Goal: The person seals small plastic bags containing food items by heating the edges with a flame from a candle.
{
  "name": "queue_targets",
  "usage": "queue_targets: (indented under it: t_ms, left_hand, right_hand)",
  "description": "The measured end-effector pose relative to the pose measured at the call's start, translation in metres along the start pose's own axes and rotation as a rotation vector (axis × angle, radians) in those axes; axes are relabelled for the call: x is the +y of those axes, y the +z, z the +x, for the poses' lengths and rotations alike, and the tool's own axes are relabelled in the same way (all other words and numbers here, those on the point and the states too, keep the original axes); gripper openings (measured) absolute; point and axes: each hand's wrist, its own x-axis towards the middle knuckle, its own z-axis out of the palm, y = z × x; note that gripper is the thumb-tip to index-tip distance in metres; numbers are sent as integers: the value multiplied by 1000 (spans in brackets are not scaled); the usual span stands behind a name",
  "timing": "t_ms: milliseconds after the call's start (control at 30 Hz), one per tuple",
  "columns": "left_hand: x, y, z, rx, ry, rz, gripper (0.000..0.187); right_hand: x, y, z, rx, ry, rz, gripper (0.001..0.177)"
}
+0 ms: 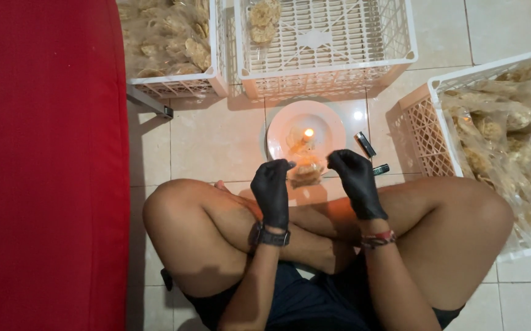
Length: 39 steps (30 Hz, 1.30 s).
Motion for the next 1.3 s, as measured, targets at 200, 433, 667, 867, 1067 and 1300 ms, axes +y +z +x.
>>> queue_targets:
  t_ms: [200,433,667,867,1067,1300]
  left_hand:
    - [25,-18,-31,-140,228,220,12]
    - [76,-32,-53,-238,314,307,12]
    - [96,-32,-62,-303,355,268,11]
    - [99,-23,-69,-335,473,325,13]
    - [112,-15,-74,-400,538,291,8]
    - [103,-12,-73,-507,573,324,7]
  right_hand:
    - [-36,-32,-27,-105,-127,-65,15]
    - [-66,-27,-41,-445,-449,-67,40]
    - [-68,-31,-47,-436,-633,-145,12]
    - [-131,-33,-72,-421,-766,-328,46]
    - [-134,-33,-73,-393,-896,-466,10]
    - [-122,-43,-76,-351,-860,-446,7]
